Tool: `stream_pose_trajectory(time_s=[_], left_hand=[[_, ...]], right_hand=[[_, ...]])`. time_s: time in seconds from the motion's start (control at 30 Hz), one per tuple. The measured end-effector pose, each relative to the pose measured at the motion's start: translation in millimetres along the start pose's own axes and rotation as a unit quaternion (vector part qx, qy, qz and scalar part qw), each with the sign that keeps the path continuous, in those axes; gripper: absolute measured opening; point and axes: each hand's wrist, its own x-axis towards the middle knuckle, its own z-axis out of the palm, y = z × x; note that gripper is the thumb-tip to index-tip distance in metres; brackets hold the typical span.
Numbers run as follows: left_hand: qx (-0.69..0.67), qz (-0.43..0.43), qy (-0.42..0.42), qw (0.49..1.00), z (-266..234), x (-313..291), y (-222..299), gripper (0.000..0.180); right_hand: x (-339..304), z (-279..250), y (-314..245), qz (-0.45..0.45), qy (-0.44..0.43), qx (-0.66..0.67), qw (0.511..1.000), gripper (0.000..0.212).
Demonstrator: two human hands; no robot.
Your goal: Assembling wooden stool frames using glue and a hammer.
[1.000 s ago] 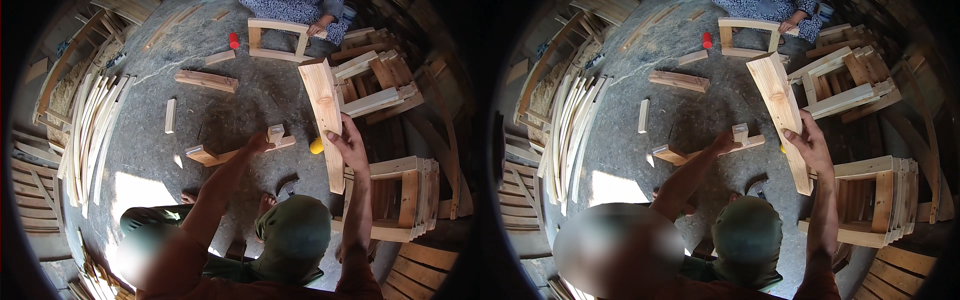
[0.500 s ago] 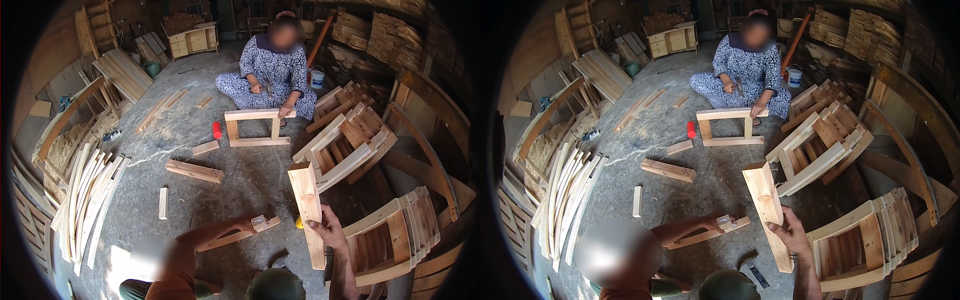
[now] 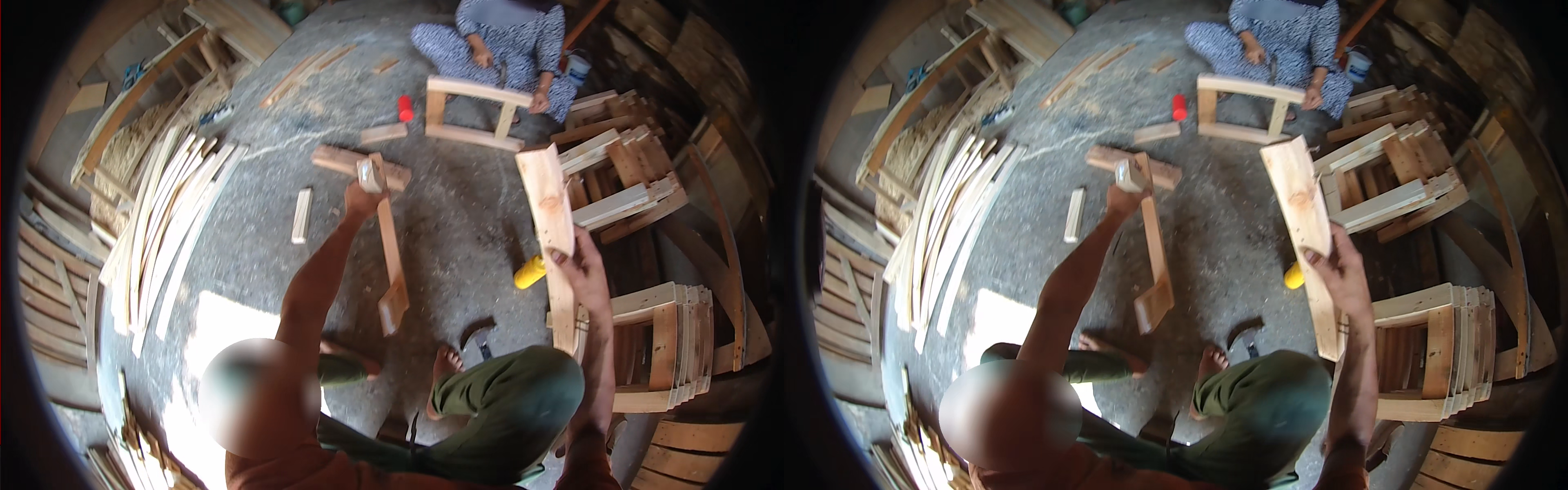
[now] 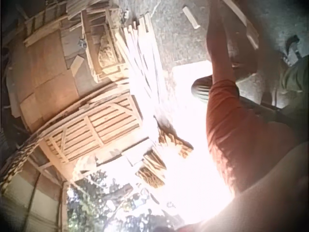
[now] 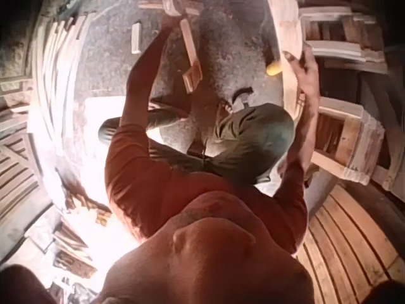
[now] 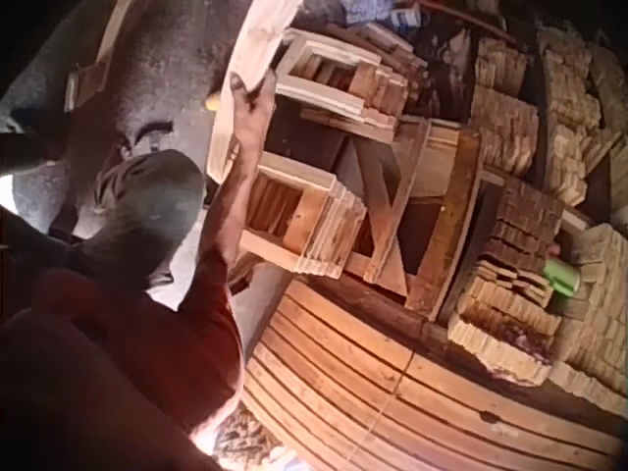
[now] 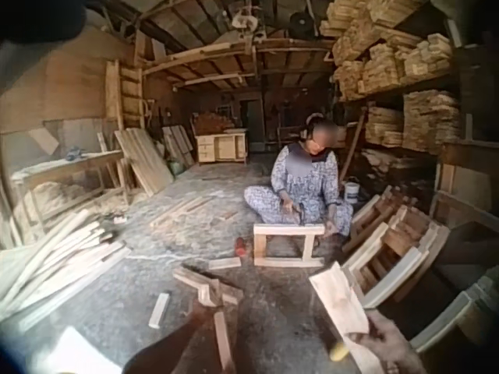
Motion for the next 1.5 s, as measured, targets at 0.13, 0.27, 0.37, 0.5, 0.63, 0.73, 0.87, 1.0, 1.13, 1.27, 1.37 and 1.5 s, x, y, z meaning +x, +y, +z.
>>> stream_pose_trajectory(time_s=[0.13, 0.27, 0.37, 0.5, 0.63, 0.73, 0.87, 1.0, 1.13, 1.27, 1.37, 1.5], left_hand=[[0.062, -0.121, 0.12, 0.983, -39, -62, -18, 0.073], [0.053, -0.269, 0.158, 0.948, -55, -121, -35, 0.075], [0.091, -0.321, 0.201, 0.921, -52, -159, -42, 0.076], [0.101, -0.365, 0.225, 0.898, -41, -188, -47, 0.058], [0.075, -0.412, 0.232, 0.878, -32, -196, -45, 0.055], [0.063, -0.436, 0.242, 0.865, -26, -197, -37, 0.059], [0.028, -0.455, 0.214, 0.864, -11, -199, -17, 0.065], [-0.044, -0.481, 0.199, 0.853, 13, -209, 2, 0.077], [-0.044, -0.47, 0.185, 0.862, 33, -219, 15, 0.08], [-0.006, -0.47, 0.174, 0.865, 42, -219, 15, 0.079], [0.066, -0.462, 0.104, 0.879, 37, -220, 2, 0.079], [-0.007, -0.289, 0.098, 0.952, 19, -229, -15, 0.076]], right_hand=[[5, 22, -17, -0.004, -0.059, 0.002, 0.998, 0.041], [6, 51, -27, 0.019, -0.109, -0.077, 0.991, 0.042], [6, 76, -35, 0.002, -0.159, -0.091, 0.983, 0.044], [8, 105, -45, 0.044, -0.192, -0.154, 0.968, 0.049], [11, 123, -48, 0.057, -0.204, -0.161, 0.964, 0.049], [16, 127, -45, 0.058, -0.218, -0.147, 0.963, 0.049], [28, 128, -37, 0.057, -0.236, -0.131, 0.961, 0.046], [40, 131, -31, 0.035, -0.235, -0.115, 0.965, 0.045], [49, 128, -38, 0.063, -0.194, -0.126, 0.971, 0.047], [61, 119, -52, 0.113, -0.14, -0.047, 0.982, 0.056], [70, 110, -63, 0.106, -0.088, -0.018, 0.99, 0.06], [79, 99, -68, 0.065, -0.026, 0.034, 0.997, 0.062]])
